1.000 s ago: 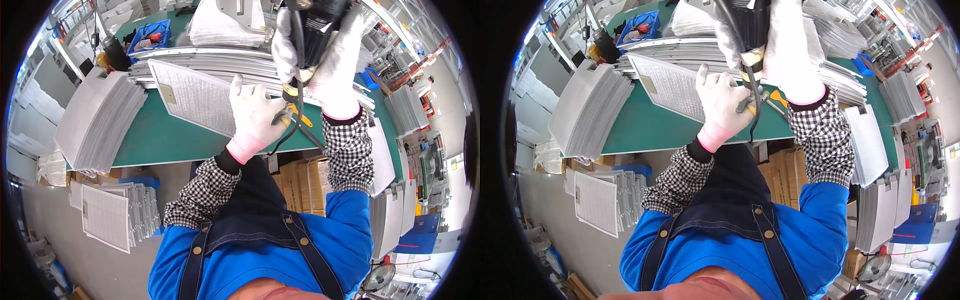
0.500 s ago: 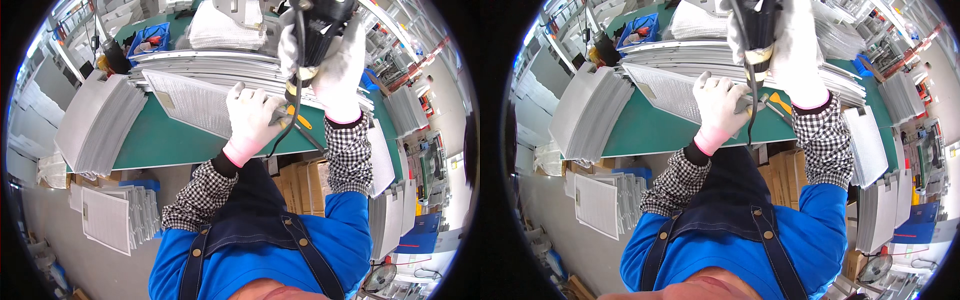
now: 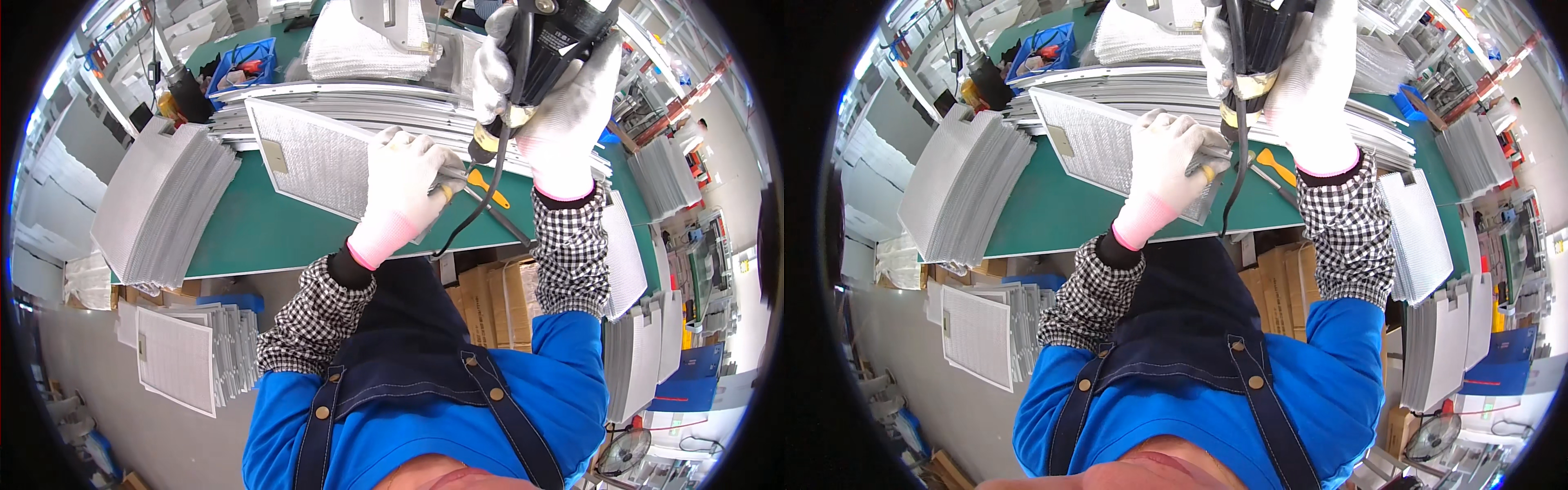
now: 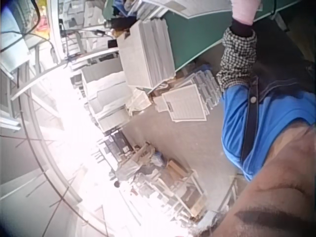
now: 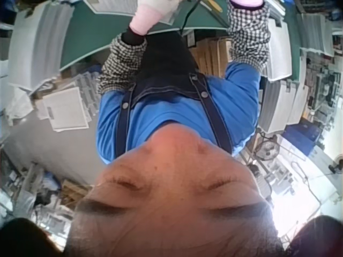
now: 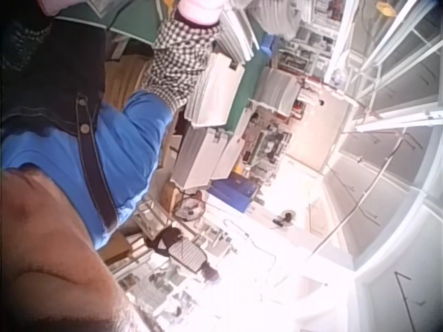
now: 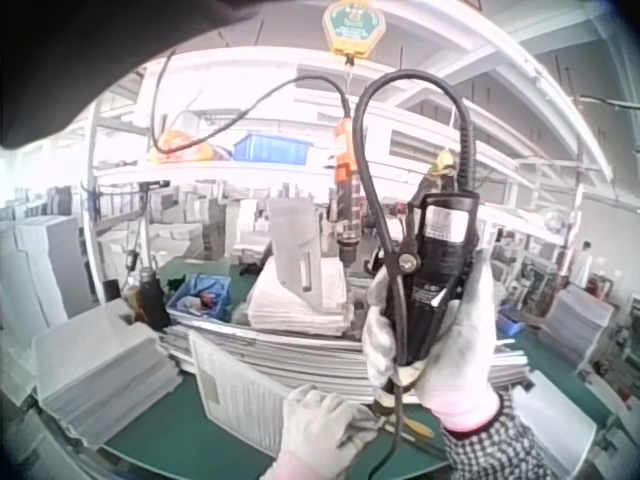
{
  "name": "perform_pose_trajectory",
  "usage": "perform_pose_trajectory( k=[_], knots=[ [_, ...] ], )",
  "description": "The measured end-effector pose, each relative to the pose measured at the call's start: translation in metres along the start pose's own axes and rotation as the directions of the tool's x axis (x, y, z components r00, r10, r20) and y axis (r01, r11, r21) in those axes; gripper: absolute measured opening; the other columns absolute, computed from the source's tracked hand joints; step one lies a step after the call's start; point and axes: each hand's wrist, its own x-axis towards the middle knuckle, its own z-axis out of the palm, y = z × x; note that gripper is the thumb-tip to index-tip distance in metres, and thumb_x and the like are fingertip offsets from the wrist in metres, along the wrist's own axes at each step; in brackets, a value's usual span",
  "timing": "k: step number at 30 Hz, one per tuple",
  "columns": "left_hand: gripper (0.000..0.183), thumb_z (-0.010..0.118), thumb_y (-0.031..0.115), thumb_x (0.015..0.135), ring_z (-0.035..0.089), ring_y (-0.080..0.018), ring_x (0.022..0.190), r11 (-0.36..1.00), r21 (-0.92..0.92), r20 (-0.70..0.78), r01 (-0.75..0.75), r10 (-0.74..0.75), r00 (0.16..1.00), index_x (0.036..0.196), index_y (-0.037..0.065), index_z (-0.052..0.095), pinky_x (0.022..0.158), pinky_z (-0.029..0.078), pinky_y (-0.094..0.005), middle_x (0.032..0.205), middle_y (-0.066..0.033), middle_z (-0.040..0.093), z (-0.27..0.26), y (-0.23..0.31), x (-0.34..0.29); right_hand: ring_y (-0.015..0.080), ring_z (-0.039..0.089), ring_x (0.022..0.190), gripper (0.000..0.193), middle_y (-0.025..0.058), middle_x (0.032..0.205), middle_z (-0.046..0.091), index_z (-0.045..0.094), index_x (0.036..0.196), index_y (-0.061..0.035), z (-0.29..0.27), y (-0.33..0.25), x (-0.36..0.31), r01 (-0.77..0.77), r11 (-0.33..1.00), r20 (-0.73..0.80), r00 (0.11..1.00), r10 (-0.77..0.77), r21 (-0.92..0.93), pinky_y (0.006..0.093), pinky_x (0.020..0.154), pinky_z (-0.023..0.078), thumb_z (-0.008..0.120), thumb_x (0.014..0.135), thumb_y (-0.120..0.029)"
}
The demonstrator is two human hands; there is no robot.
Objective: The person assembles air filters by hand at a factory workstation. They pick up a mesh filter sheet, place it into a white frame, and use a handheld tool to secure the edges. The process is repeated for multiple units, which are then stacked on the table.
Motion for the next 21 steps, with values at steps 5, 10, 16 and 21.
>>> perform_pose_trajectory(
  k=[5, 10, 16, 21],
  knots=[
    [0.023, 0.082, 0.024, 0.069, 0.06, -0.023, 0.099, 1.0, -0.001, -0.025, 0.005, -0.005, 1.0, 0.091, 0.02, 0.074, 0.101, 0.036, -0.0444, 0.091, 0.0009, 0.067, -0.0003, 0.0042, 0.0015, 0.0226, 0.05, 0.046, 0.095, 0.01, 0.059, 0.053, 0.061, 0.102, 0.0009, -0.0055, 0.0007, 0.0025, 0.015, 1.0, 0.024, 1.0, -0.014, -0.023, 0.0331, 0.041, 0.041, 0.027, 0.089, -0.087],
    [0.021, 0.082, 0.027, 0.069, 0.061, -0.0215, 0.097, 1.0, -0.002, -0.006, -0.001, 0.001, 1.0, 0.088, 0.021, 0.075, 0.098, 0.037, -0.0424, 0.088, 0.0025, 0.068, -0.0015, 0.001, 0.0023, 0.0226, 0.051, 0.046, 0.095, 0.0104, 0.06, 0.054, 0.061, 0.102, 0.0014, -0.0041, 0.004, 0.0034, -0.002, 1.0, -0.008, 1.0, 0.002, -0.007, 0.0332, 0.041, 0.041, 0.028, 0.089, -0.087],
    [0.02, 0.083, 0.028, 0.069, 0.06, -0.0211, 0.096, 1.0, -0.011, 0.015, 0.017, -0.016, 1.0, 0.087, 0.022, 0.076, 0.097, 0.036, -0.0428, 0.089, 0.003, 0.068, -0.0059, 0.0036, 0.0014, 0.0233, 0.052, 0.046, 0.096, 0.0108, 0.06, 0.054, 0.061, 0.102, 0.0016, -0.005, 0.0065, 0.0005, -0.039, 0.999, -0.001, 0.999, 0.039, -0.005, 0.034, 0.041, 0.043, 0.027, 0.089, -0.087],
    [0.02, 0.083, 0.029, 0.068, 0.06, -0.021, 0.095, 1.0, -0.001, 0.039, 0.024, -0.024, 0.999, 0.086, 0.022, 0.076, 0.096, 0.036, -0.0433, 0.089, 0.0028, 0.068, -0.0079, 0.0048, 0.0025, 0.0237, 0.052, 0.046, 0.097, 0.011, 0.059, 0.054, 0.061, 0.102, 0.002, -0.0039, 0.0048, 0.002, -0.024, 1.0, 0.017, 1.0, 0.024, -0.009, 0.0348, 0.041, 0.044, 0.026, 0.089, -0.087]
  ],
)
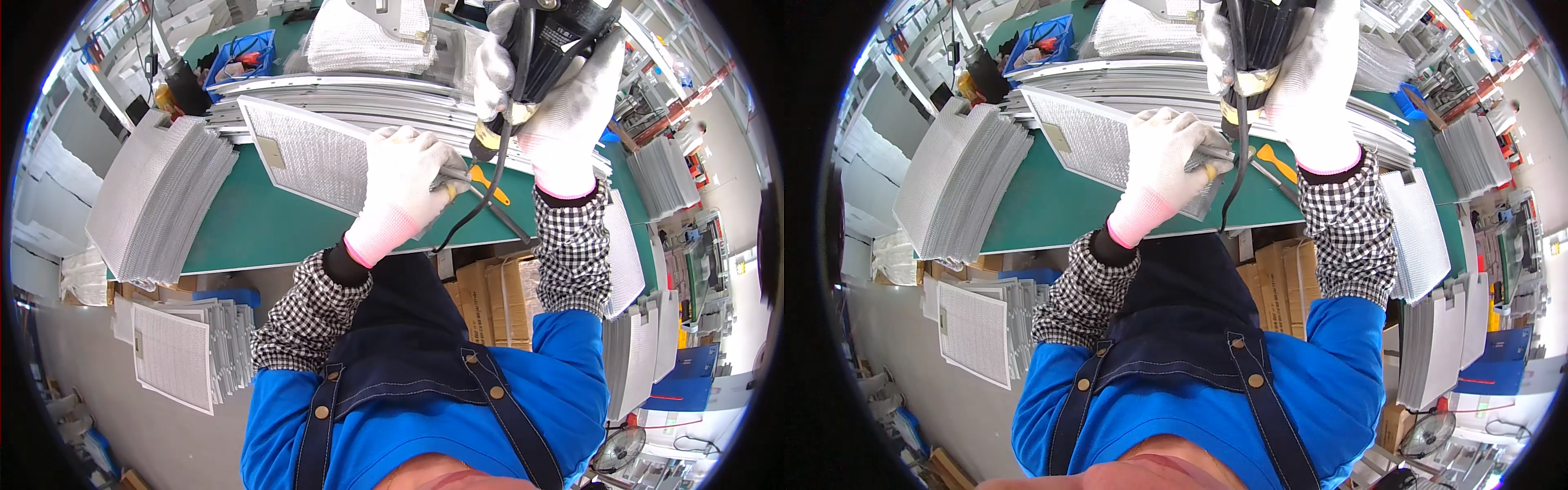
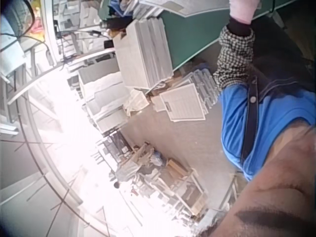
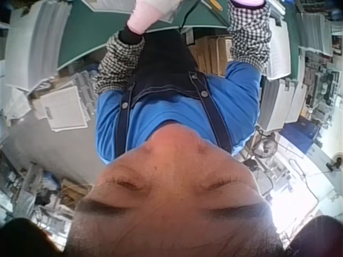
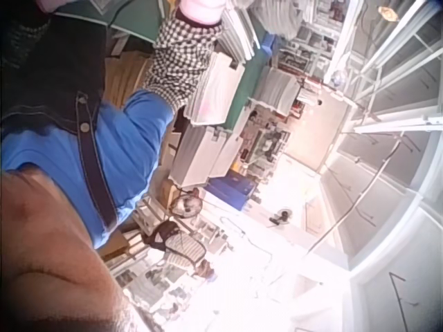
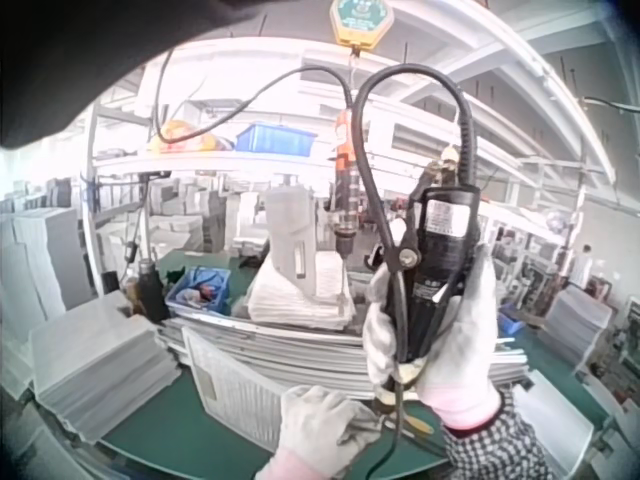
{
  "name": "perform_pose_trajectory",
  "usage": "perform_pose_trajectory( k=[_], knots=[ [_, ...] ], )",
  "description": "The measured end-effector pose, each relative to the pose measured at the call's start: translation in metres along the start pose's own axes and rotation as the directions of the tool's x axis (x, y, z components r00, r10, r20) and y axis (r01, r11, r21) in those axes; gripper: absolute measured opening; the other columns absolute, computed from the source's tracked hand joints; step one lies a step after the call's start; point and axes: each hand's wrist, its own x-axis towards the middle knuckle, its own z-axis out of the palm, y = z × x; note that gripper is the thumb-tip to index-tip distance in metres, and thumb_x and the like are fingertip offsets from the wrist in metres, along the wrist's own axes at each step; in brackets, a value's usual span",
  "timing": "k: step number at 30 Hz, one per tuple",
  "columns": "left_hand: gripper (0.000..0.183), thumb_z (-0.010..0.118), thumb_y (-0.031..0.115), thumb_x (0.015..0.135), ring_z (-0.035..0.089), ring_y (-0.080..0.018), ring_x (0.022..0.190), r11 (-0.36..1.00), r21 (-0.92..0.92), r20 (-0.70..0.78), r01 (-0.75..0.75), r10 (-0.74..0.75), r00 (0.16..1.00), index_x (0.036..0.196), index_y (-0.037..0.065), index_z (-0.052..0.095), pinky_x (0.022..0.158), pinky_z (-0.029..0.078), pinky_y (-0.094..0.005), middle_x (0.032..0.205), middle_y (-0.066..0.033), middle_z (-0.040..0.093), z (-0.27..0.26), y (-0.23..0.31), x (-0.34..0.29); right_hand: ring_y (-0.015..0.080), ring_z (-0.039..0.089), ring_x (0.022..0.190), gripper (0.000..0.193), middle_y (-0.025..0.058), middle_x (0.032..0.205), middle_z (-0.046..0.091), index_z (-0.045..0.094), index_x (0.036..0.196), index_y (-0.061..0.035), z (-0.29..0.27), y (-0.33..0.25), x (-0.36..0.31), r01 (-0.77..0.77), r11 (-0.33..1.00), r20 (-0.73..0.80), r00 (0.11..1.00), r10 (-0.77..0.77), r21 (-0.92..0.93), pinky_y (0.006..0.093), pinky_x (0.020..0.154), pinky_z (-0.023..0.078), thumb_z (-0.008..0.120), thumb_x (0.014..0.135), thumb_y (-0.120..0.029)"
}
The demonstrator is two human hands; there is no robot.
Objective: The person assembles air filters by hand at a factory workstation. They pick up a mesh filter sheet, place it into a white frame, and use a handheld tool to secure the edges. The process is repeated for multiple units, which are then stacked on the table.
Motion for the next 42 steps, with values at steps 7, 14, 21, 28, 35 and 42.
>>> perform_pose_trajectory(
  k=[7, 14, 21, 28, 35, 42],
  knots=[
    [0.02, 0.083, 0.029, 0.069, 0.061, -0.0214, 0.096, 0.999, -0.026, -0.026, -0.025, 0.025, 0.999, 0.086, 0.022, 0.076, 0.097, 0.036, -0.0431, 0.089, 0.0024, 0.068, 0.001, -0.003, -0.001, 0.0235, 0.052, 0.045, 0.096, 0.0108, 0.06, 0.055, 0.061, 0.102, 0.0019, -0.001, 0.001, 0.001, -0.012, 1.0, 0.001, 1.0, 0.012, -0.006, 0.035, 0.041, 0.045, 0.026, 0.089, -0.087],
    [0.021, 0.084, 0.031, 0.069, 0.061, -0.0213, 0.097, 0.998, -0.042, -0.029, -0.039, 0.038, 0.999, 0.087, 0.022, 0.076, 0.098, 0.036, -0.0433, 0.09, 0.0024, 0.068, 0.0, -0.005, 0.0, 0.0236, 0.052, 0.046, 0.099, 0.0111, 0.061, 0.055, 0.062, 0.103, 0.0017, 0.004, 0.002, 0.001, -0.021, 1.0, -0.047, 0.999, 0.021, -0.017, 0.0345, 0.042, 0.045, 0.026, 0.087, -0.089],
    [0.023, 0.084, 0.032, 0.069, 0.061, -0.0215, 0.096, 0.998, -0.043, -0.033, -0.037, 0.035, 0.999, 0.086, 0.021, 0.075, 0.097, 0.036, -0.0437, 0.088, 0.0022, 0.067, 0.0, -0.004, 0.0, 0.0229, 0.053, 0.046, 0.1, 0.0114, 0.062, 0.056, 0.062, 0.102, 0.002, 0.0, 0.004, 0.004, -0.081, 0.996, 0.084, 0.993, 0.078, 0.033, 0.0335, 0.04, 0.044, 0.027, 0.086, -0.09],
    [0.023, 0.085, 0.033, 0.069, 0.061, -0.0203, 0.096, 0.999, 0.013, -0.056, -0.031, 0.031, 0.998, 0.085, 0.023, 0.073, 0.095, 0.038, -0.0428, 0.088, 0.0035, 0.067, -0.001, -0.003, -0.002, 0.0219, 0.054, 0.047, 0.097, 0.0104, 0.063, 0.058, 0.063, 0.103, -0.0003, 0.002, 0.014, 0.008, -0.105, 0.994, 0.024, 0.994, 0.106, -0.043, 0.0316, 0.042, 0.044, 0.028, 0.087, -0.09],
    [0.024, 0.086, 0.035, 0.067, 0.061, -0.0193, 0.095, 0.999, 0.012, -0.079, -0.034, 0.035, 0.996, 0.084, 0.024, 0.073, 0.094, 0.038, -0.0425, 0.087, 0.0037, 0.066, 0.001, -0.003, -0.003, 0.0209, 0.054, 0.047, 0.094, 0.0092, 0.062, 0.058, 0.063, 0.101, -0.0014, 0.006, 0.012, 0.014, -0.126, 0.987, -0.001, 0.992, 0.127, -0.101, 0.0312, 0.042, 0.045, 0.03, 0.088, -0.088],
    [0.028, 0.084, 0.03, 0.067, 0.061, -0.0218, 0.099, 1.0, -0.017, -0.057, -0.025, 0.024, 0.998, 0.09, 0.021, 0.071, 0.096, 0.038, -0.0444, 0.089, 0.0019, 0.065, 0.002, -0.003, -0.005, 0.0209, 0.052, 0.043, 0.092, 0.009, 0.061, 0.057, 0.063, 0.097, -0.0016, 0.014, 0.011, 0.016, -0.151, 0.988, -0.025, 0.988, 0.15, -0.036, 0.031, 0.039, 0.044, 0.031, 0.089, -0.087]
  ],
)
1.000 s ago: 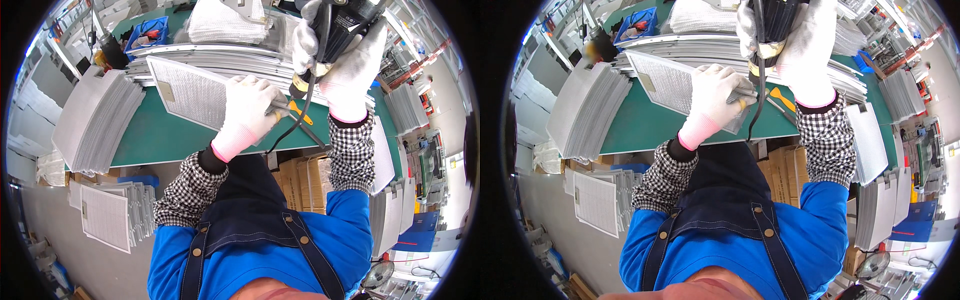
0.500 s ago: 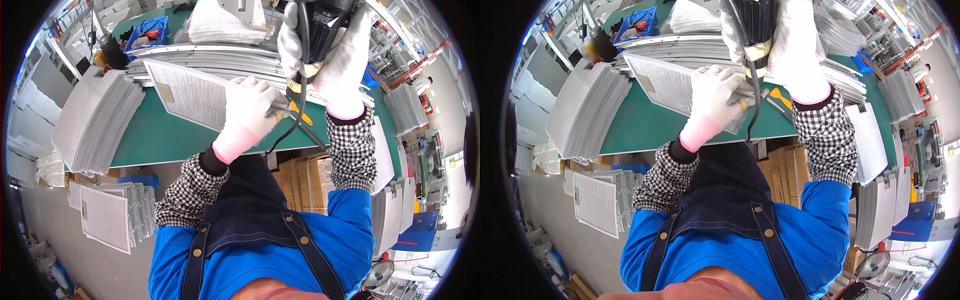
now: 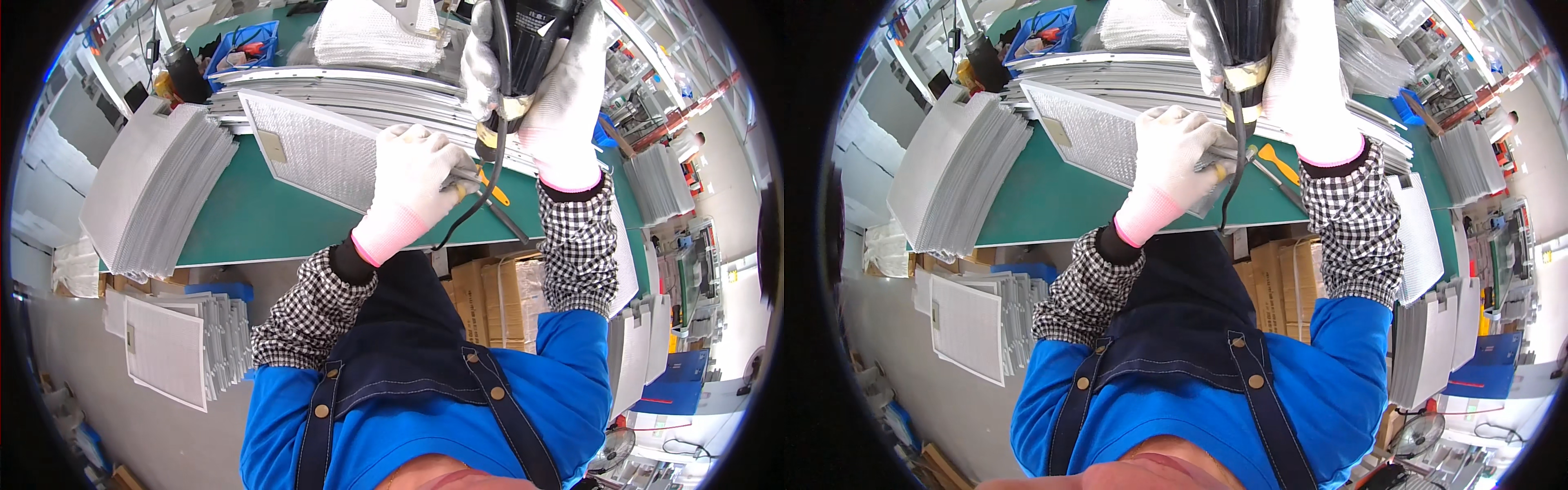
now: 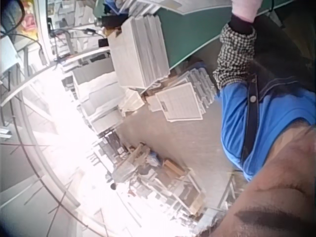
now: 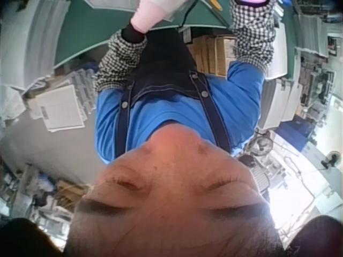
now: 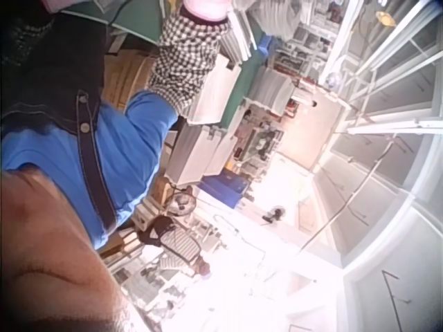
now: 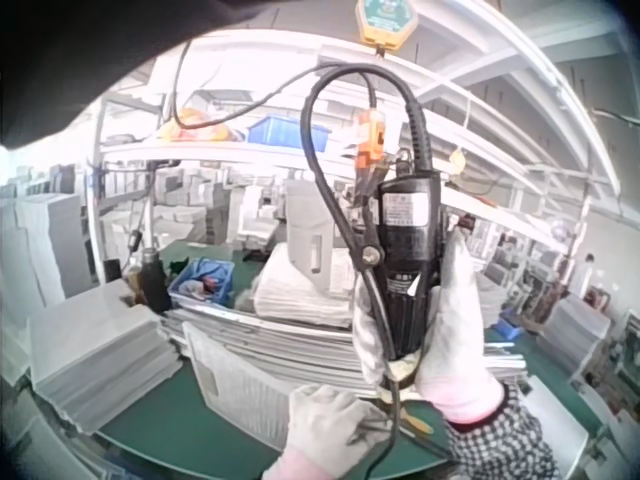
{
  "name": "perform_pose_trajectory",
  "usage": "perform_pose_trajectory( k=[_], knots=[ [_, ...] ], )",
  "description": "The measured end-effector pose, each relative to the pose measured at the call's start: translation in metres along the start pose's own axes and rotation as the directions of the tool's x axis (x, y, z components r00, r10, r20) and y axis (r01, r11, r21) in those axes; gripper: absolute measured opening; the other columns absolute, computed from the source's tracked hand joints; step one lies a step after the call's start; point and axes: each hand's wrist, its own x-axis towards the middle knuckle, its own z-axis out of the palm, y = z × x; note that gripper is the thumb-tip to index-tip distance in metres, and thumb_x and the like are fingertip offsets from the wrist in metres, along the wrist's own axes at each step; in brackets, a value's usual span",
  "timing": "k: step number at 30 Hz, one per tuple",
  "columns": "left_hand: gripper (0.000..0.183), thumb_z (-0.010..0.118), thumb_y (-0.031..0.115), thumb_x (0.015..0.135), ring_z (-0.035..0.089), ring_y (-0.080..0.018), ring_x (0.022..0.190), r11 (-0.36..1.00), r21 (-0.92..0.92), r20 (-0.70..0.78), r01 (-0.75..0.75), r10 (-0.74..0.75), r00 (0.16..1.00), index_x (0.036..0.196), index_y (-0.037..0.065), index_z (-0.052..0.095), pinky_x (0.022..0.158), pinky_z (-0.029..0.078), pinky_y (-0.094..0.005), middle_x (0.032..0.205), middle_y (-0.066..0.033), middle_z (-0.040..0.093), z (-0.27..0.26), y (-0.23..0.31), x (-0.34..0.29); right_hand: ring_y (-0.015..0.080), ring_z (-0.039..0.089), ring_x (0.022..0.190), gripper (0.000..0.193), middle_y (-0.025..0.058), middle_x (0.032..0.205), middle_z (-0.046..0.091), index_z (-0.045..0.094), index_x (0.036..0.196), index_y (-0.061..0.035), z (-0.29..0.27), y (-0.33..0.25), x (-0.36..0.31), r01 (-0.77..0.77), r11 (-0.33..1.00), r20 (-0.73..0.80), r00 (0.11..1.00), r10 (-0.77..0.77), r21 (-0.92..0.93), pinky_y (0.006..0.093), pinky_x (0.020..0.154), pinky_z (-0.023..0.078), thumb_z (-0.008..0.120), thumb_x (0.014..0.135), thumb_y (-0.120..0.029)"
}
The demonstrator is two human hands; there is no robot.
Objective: The person assembles air filters by hand at a factory workstation. They pick up a mesh filter sheet, place it into a white frame, and use a handheld tool to secure the edges. The process is repeated for multiple units, which are then stacked on the table.
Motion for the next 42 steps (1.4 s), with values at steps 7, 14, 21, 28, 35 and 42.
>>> perform_pose_trajectory(
  k=[7, 14, 21, 28, 35, 42],
  knots=[
    [0.024, 0.083, 0.029, 0.069, 0.061, -0.0216, 0.097, 1.0, -0.021, -0.002, -0.008, 0.008, 1.0, 0.091, 0.023, 0.073, 0.097, 0.038, -0.0442, 0.089, 0.0018, 0.065, 0.001, 0.002, 0.0, 0.0239, 0.053, 0.046, 0.095, 0.0107, 0.062, 0.056, 0.062, 0.098, -0.0003, -0.003, -0.011, -0.012, 0.079, 0.997, -0.072, 0.994, -0.079, 0.003, 0.035, 0.042, 0.045, 0.027, 0.088, -0.088],
    [0.014, 0.08, 0.027, 0.077, 0.062, -0.0206, 0.092, 0.996, -0.091, -0.021, -0.004, 0.002, 1.0, 0.089, 0.023, 0.074, 0.097, 0.037, -0.043, 0.088, 0.0029, 0.068, 0.002, 0.008, 0.005, 0.0201, 0.042, 0.057, 0.096, 0.0086, 0.069, 0.043, 0.053, 0.111, 0.0009, -0.037, -0.04, -0.036, 0.361, 0.932, 0.228, 0.911, -0.344, -0.033, 0.033, 0.048, 0.034, 0.021, 0.09, -0.087],
    [0.018, 0.078, 0.013, 0.079, 0.062, -0.021, 0.095, 0.996, -0.044, -0.202, -0.078, 0.068, 0.977, 0.091, 0.018, 0.066, 0.099, 0.036, -0.0442, 0.091, 0.0034, 0.067, 0.017, 0.014, 0.001, 0.0206, 0.047, 0.047, 0.093, 0.0073, 0.062, 0.05, 0.059, 0.105, -0.0014, -0.029, -0.051, -0.06, 0.49, 0.857, -0.105, 0.855, -0.508, -0.157, 0.0336, 0.042, 0.04, 0.024, 0.09, -0.086],
    [0.016, 0.074, 0.01, 0.084, 0.062, -0.0246, 0.088, 0.989, -0.112, -0.167, -0.095, 0.075, 0.983, 0.094, 0.011, 0.061, 0.096, 0.039, -0.0448, 0.089, -0.0009, 0.065, 0.014, 0.01, 0.001, 0.0226, 0.053, 0.045, 0.089, 0.0089, 0.059, 0.054, 0.062, 0.099, -0.0038, -0.062, -0.047, -0.063, 0.396, 0.904, -0.249, 0.87, -0.425, -0.158, 0.0328, 0.041, 0.043, 0.028, 0.09, -0.085],
    [0.015, 0.073, 0.014, 0.087, 0.06, -0.0241, 0.086, 0.993, -0.108, -0.235, -0.052, 0.025, 0.972, 0.094, 0.01, 0.061, 0.096, 0.039, -0.0444, 0.088, -0.0027, 0.064, 0.022, 0.007, 0.004, 0.0195, 0.051, 0.048, 0.093, 0.0073, 0.064, 0.054, 0.06, 0.104, -0.0017, -0.086, -0.056, -0.093, 0.322, 0.885, -0.125, 0.916, -0.38, -0.335, 0.0316, 0.044, 0.042, 0.021, 0.091, -0.085],
    [0.019, 0.078, 0.013, 0.082, 0.063, -0.0232, 0.089, 0.959, 0.001, -0.114, -0.282, 0.28, 0.953, 0.093, 0.013, 0.062, 0.109, 0.035, -0.0471, 0.089, -0.0009, 0.066, 0.036, 0.027, 0.005, 0.0091, 0.056, 0.056, 0.074, 0.0033, 0.071, 0.062, 0.064, 0.109, -0.0037, -0.16, -0.015, -0.185, -0.024, 0.901, -0.501, 0.837, -0.219, -0.433, 0.0254, 0.049, 0.046, 0.031, 0.102, -0.069]
  ],
)
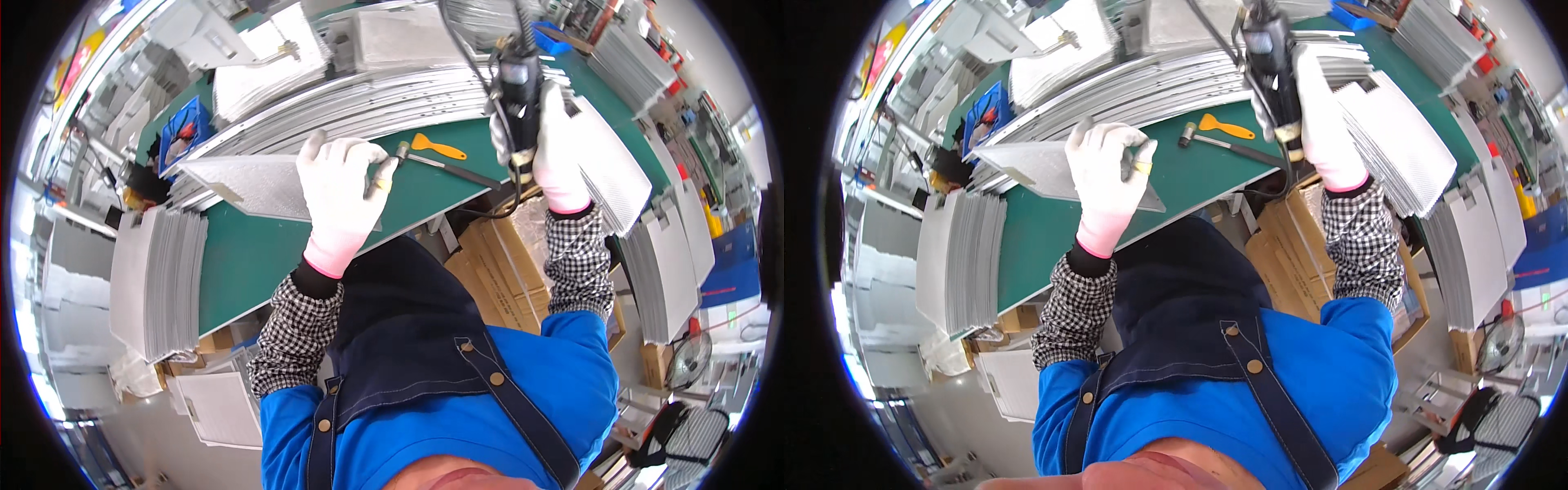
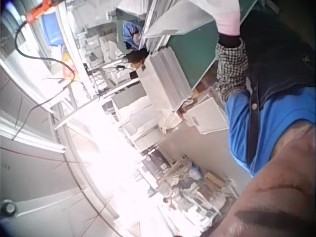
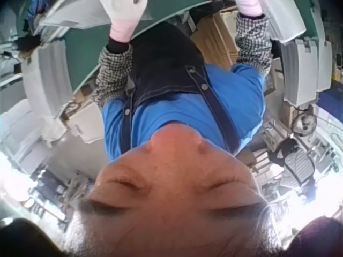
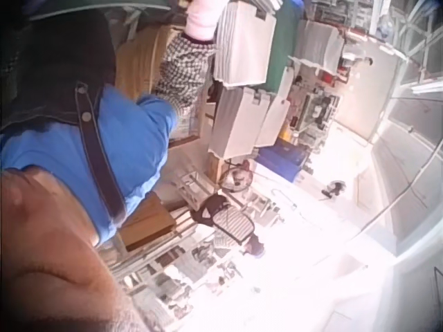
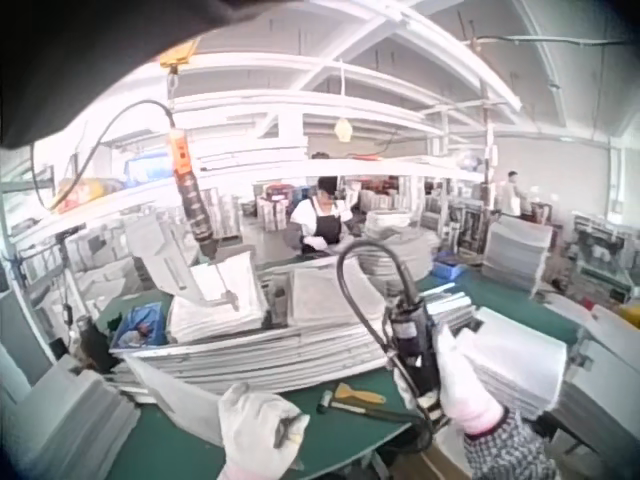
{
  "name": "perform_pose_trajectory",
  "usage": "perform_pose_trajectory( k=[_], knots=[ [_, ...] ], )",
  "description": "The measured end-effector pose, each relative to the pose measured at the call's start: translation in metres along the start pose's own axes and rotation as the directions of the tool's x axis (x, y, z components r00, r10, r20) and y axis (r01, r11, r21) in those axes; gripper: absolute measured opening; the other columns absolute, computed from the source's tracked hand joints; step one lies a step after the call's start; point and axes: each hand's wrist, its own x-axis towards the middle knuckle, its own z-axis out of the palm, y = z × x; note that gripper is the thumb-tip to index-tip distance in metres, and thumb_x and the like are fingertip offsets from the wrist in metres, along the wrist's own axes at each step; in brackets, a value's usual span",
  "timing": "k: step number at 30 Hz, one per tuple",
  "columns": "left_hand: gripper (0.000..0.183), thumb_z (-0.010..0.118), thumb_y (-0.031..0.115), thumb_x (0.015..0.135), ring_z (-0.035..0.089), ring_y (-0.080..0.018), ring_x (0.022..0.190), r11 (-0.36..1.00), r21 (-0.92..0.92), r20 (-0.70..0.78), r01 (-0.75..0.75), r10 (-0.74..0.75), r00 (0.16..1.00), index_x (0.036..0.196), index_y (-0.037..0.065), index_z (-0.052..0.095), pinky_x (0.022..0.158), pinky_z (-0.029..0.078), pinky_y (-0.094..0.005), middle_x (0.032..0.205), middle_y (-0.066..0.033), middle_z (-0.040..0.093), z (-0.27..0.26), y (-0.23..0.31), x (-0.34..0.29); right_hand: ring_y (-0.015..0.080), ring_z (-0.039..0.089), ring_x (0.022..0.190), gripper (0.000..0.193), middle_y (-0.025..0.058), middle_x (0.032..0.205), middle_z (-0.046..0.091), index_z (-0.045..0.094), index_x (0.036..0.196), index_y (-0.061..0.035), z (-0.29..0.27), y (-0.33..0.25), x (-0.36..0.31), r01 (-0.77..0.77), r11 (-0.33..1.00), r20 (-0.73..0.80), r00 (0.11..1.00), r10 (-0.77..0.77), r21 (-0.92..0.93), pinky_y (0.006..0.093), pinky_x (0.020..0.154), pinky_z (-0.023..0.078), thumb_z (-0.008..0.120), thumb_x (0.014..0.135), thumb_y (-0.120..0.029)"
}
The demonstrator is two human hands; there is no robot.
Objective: The person assembles air filters by hand at a factory workstation. They pick up a mesh filter sheet, place it into a white frame, and use a handheld tool to secure the edges. The process is repeated for multiple units, which are then stacked on the table.
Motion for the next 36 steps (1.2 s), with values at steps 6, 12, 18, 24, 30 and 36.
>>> perform_pose_trajectory(
  k=[6, 12, 18, 24, 30, 36],
  knots=[
    [0.018, 0.082, 0.022, 0.077, 0.059, -0.0221, 0.094, 0.984, 0.172, 0.133, 0.051, -0.074, 0.988, 0.089, 0.019, 0.069, 0.089, 0.041, -0.0408, 0.093, 0.0013, 0.063, 0.008, 0.003, -0.005, 0.0356, 0.07, 0.081, 0.051, 0.0151, 0.084, 0.071, 0.069, 0.106, -0.0057, -0.038, 0.079, 0.003, -0.033, 0.428, -0.02, 0.999, 0.036, -0.903, 0.0445, 0.075, 0.054, 0.057, 0.092, -0.053],
    [0.017, 0.082, 0.021, 0.077, 0.059, -0.0229, 0.095, 0.993, 0.099, 0.012, 0.061, -0.063, 0.998, 0.09, 0.018, 0.071, 0.089, 0.041, -0.0409, 0.1, 0.0003, 0.064, 0.005, 0.009, -0.002, 0.0329, 0.069, 0.089, 0.059, 0.0148, 0.092, 0.068, 0.069, 0.108, -0.0091, -0.033, 0.157, 0.048, 0.312, 0.047, 0.315, 0.943, 0.102, -0.949, 0.044, 0.082, 0.054, 0.064, 0.083, -0.063],
    [0.016, 0.079, 0.012, 0.079, 0.06, -0.0251, 0.088, 0.976, -0.103, -0.038, 0.191, -0.196, 0.98, 0.085, 0.012, 0.064, 0.084, 0.042, -0.0401, 0.096, -0.0029, 0.066, 0.005, 0.01, 0.005, 0.0311, 0.062, 0.108, 0.052, 0.0125, 0.108, 0.066, 0.067, 0.121, -0.0101, 0.012, 0.153, 0.058, 0.458, 0.333, 0.349, 0.874, -0.338, -0.824, 0.0417, 0.095, 0.047, 0.079, 0.08, -0.04],
    [0.018, 0.077, 0.006, 0.081, 0.06, -0.0272, 0.079, 0.932, -0.26, 0.009, 0.252, -0.259, 0.966, 0.079, 0.006, 0.059, 0.073, 0.044, -0.0388, 0.09, -0.0088, 0.067, -0.003, 0.012, 0.012, 0.029, 0.061, 0.096, 0.03, 0.0067, 0.097, 0.065, 0.069, 0.1, -0.0116, 0.073, 0.077, 0.006, 0.722, 0.508, 0.357, 0.682, -0.639, -0.47, 0.0393, 0.088, 0.048, 0.082, 0.075, -0.022],
    [0.009, 0.067, 0.016, 0.092, 0.063, -0.0275, 0.095, 0.975, -0.148, 0.099, 0.168, -0.154, 0.983, 0.092, 0.007, 0.067, 0.091, 0.042, -0.0408, 0.101, -0.0095, 0.07, -0.011, 0.009, 0.009, 0.0277, 0.062, 0.086, 0.019, 0.0062, 0.092, 0.065, 0.064, 0.097, -0.0072, 0.078, 0.075, -0.002, 0.796, 0.403, 0.377, 0.579, -0.723, -0.451, 0.0366, 0.079, 0.049, 0.075, 0.081, -0.007],
    [0.03, 0.068, 0.03, 0.092, 0.054, -0.0345, 0.123, 0.976, 0.217, 0.03, 0.022, -0.03, 0.999, 0.115, 0.012, 0.068, 0.109, 0.035, -0.0502, 0.128, -0.0107, 0.062, -0.001, 0.001, -0.012, 0.0312, 0.06, 0.079, 0.011, 0.0079, 0.082, 0.062, 0.065, 0.089, -0.0093, -0.011, 0.127, -0.093, 0.569, 0.369, 0.337, 0.779, -0.528, -0.735, 0.0412, 0.072, 0.048, 0.067, 0.079, -0.012]
  ],
)
